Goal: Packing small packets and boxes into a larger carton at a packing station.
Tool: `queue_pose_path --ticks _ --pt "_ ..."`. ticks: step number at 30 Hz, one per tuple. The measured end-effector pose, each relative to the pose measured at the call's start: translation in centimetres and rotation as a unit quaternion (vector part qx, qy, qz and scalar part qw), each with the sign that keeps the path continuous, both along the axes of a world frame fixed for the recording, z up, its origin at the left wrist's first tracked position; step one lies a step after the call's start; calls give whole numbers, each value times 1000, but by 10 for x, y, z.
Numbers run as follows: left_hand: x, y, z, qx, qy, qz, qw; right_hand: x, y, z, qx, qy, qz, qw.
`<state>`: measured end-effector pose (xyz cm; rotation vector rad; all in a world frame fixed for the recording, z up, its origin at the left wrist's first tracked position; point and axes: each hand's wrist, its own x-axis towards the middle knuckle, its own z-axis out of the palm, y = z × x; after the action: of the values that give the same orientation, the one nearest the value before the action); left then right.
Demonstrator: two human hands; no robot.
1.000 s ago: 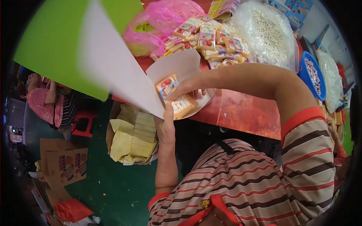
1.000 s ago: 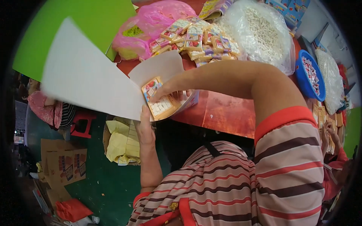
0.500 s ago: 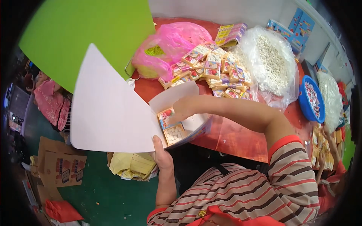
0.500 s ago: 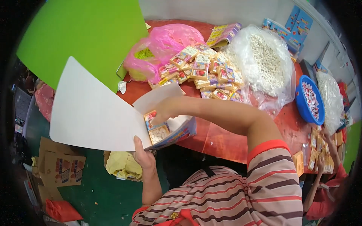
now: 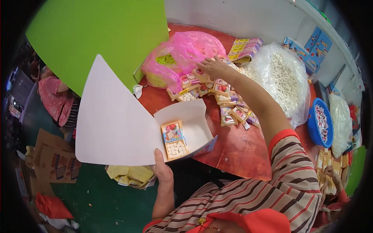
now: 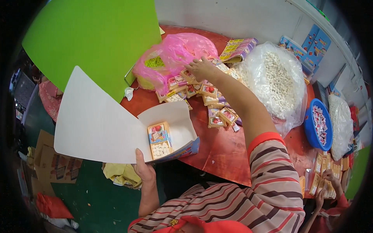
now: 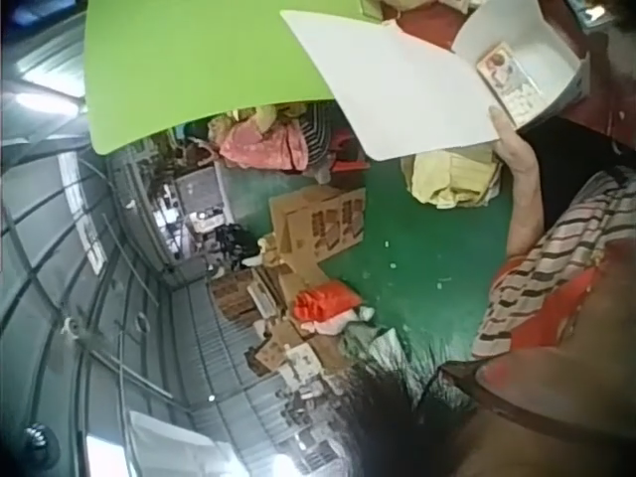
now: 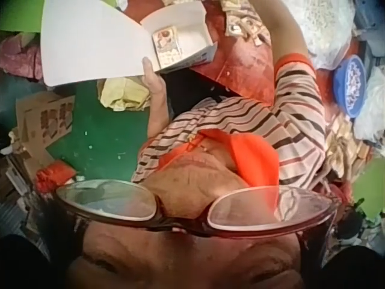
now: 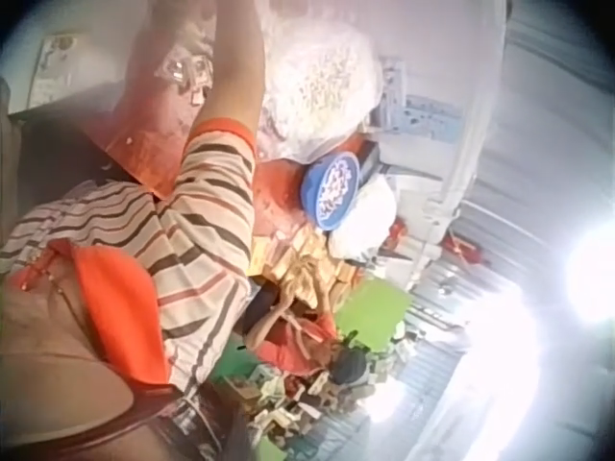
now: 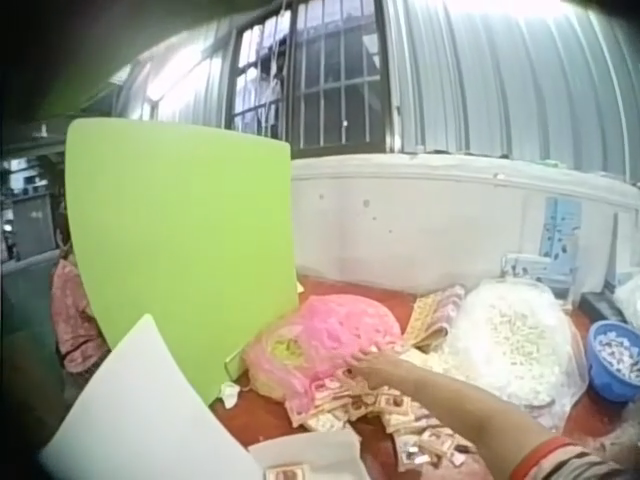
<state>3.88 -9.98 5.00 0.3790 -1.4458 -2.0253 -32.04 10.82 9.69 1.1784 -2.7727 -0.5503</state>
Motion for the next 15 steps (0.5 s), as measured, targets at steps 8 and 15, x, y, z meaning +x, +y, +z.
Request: queue_pose_path --ticks 8,15 --pt "-13 8 5 85 -16 14 996 -8 3 -9 -6 22 32 999" --pt "-17 5 -1 70 16 -2 997 17 5 22 -263 -56 -19 963"
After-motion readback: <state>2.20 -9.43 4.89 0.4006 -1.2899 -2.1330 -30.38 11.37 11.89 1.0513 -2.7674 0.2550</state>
